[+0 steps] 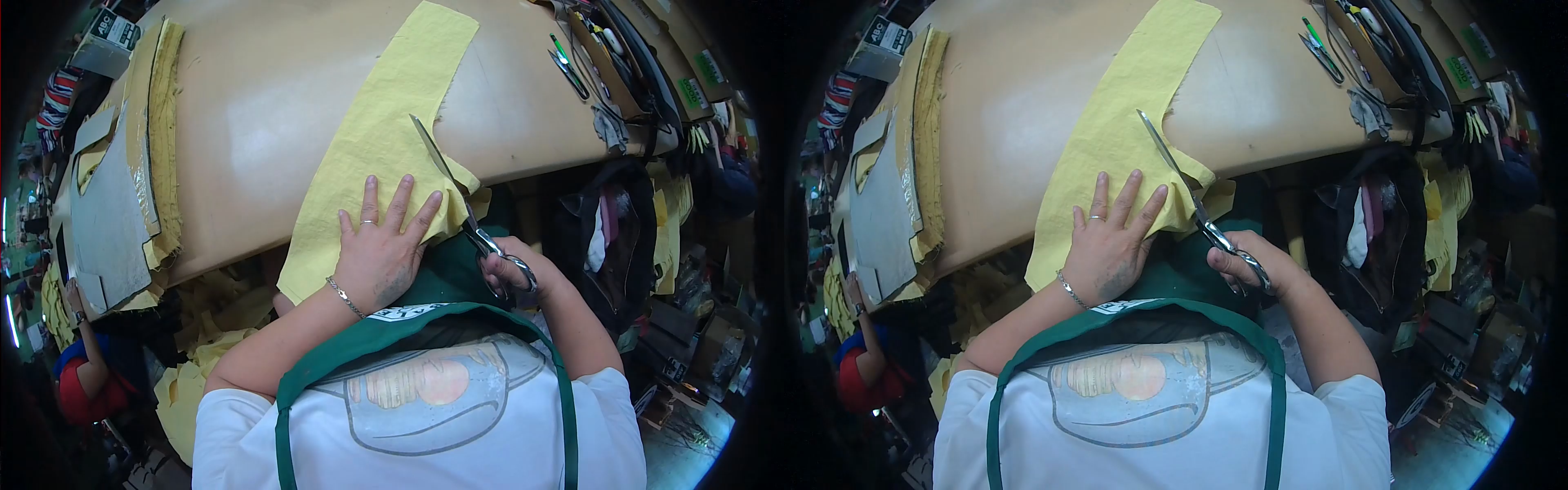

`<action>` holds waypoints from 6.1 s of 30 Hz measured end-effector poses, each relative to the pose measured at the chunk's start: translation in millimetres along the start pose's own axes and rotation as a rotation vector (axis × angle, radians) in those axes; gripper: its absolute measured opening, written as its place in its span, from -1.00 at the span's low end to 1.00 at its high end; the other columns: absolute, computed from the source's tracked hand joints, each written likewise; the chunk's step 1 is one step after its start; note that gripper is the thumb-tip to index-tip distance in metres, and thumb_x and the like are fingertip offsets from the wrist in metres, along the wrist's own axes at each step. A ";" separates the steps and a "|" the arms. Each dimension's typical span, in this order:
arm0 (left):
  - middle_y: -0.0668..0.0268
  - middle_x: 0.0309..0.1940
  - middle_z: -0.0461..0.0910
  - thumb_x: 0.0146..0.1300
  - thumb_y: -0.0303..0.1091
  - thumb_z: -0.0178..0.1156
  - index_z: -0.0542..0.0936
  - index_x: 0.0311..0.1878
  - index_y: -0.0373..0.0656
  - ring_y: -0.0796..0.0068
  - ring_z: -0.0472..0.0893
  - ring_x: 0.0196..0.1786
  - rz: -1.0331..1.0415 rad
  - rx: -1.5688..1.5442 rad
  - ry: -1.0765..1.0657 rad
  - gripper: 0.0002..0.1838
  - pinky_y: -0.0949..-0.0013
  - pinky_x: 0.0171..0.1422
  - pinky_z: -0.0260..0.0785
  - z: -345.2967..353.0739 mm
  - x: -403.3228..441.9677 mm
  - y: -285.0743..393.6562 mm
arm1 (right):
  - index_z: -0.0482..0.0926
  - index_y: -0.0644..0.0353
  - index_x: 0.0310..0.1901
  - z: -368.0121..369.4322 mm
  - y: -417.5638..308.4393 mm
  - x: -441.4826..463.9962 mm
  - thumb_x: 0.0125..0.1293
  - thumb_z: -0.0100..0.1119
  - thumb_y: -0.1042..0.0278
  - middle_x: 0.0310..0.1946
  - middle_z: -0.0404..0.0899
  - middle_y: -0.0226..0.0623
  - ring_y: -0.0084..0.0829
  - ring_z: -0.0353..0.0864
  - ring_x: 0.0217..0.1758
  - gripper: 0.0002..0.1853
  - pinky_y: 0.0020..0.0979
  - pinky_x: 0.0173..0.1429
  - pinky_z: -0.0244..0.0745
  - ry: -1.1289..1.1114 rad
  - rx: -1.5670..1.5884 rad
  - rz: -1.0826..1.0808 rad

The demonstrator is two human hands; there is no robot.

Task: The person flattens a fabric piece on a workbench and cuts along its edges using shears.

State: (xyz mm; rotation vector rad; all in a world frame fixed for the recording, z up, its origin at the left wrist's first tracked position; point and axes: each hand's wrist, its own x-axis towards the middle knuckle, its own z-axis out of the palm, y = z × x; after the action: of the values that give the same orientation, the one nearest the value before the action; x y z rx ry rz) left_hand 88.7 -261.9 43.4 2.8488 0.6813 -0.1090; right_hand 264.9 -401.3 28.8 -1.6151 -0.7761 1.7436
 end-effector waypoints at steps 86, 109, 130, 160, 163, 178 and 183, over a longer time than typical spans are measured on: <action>-0.04 0.23 0.09 0.19 -0.19 -0.02 0.07 0.29 0.22 -0.29 0.15 0.20 -0.015 -0.063 -0.088 -0.41 -0.21 0.03 0.18 -22.2 6.4 8.8 | 0.34 0.16 -0.58 10.5 5.3 -3.1 -0.22 0.12 -0.47 -0.77 0.31 -0.48 -0.62 0.36 -0.72 -0.31 -0.58 -0.64 0.25 0.149 -0.030 -0.028; -0.25 0.03 0.26 0.19 -0.19 -0.03 0.12 0.27 0.06 -0.32 0.41 -0.12 0.091 -0.148 0.054 -0.44 0.05 -0.12 0.40 -8.5 22.5 15.2 | 0.33 0.18 -0.65 25.4 16.8 -11.5 -0.15 0.25 -0.29 -0.80 0.26 -0.51 -0.68 0.24 -0.74 -0.40 -0.56 -0.66 0.16 0.402 -0.159 -0.026; 0.11 -0.26 0.47 0.25 -0.25 -0.12 0.09 0.26 -0.08 0.08 0.54 -0.32 0.068 -0.377 -0.129 -0.49 0.18 -0.30 0.44 -16.5 38.4 29.5 | 0.35 0.21 -0.66 20.8 33.0 -19.7 -0.12 0.24 -0.26 -0.83 0.29 -0.47 -0.65 0.26 -0.75 -0.40 -0.55 -0.64 0.19 0.490 -0.113 0.003; 0.02 -0.09 0.45 0.26 -0.26 -0.12 0.04 0.29 -0.01 0.00 0.52 -0.19 0.142 -0.657 -0.203 -0.47 0.19 -0.16 0.43 -20.2 29.1 43.1 | 0.47 0.32 -0.41 -0.5 15.4 -15.4 -0.14 0.02 -0.50 -0.73 0.39 -0.38 -0.56 0.41 -0.65 -0.20 -0.51 -0.55 0.30 0.315 -0.080 -0.004; 0.02 -0.09 0.45 0.26 -0.25 -0.13 0.04 0.29 0.00 0.00 0.52 -0.20 0.135 -0.674 -0.206 -0.47 0.19 -0.16 0.43 -22.3 27.4 40.8 | 0.47 0.31 -0.40 -4.7 13.6 -17.5 -0.14 0.03 -0.50 -0.72 0.39 -0.39 -0.58 0.40 -0.64 -0.20 -0.52 -0.55 0.29 0.303 -0.112 0.011; 0.02 -0.12 0.46 0.28 -0.23 -0.16 0.02 0.31 0.05 0.00 0.52 -0.22 0.131 -0.731 -0.206 -0.47 0.19 -0.14 0.42 -24.0 28.1 39.8 | 0.48 0.31 -0.41 -10.3 9.2 -20.2 -0.14 0.06 -0.47 -0.74 0.37 -0.40 -0.60 0.39 -0.64 -0.23 -0.51 -0.56 0.28 0.331 -0.142 0.020; 0.04 -0.30 0.48 0.24 -0.28 -0.09 0.08 0.26 -0.15 0.06 0.53 -0.37 0.229 -0.783 -0.010 -0.47 0.23 -0.33 0.44 -15.0 30.3 41.6 | 0.51 0.32 -0.40 -6.4 17.1 -18.0 -0.15 0.09 -0.45 -0.74 0.39 -0.40 -0.60 0.39 -0.63 -0.23 -0.49 -0.53 0.30 0.377 -0.136 -0.003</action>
State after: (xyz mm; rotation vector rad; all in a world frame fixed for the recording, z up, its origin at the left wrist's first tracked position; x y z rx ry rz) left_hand 134.9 -281.5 62.1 2.1395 0.2898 0.1493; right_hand 271.2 -425.9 26.3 -1.9564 -0.7221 1.3473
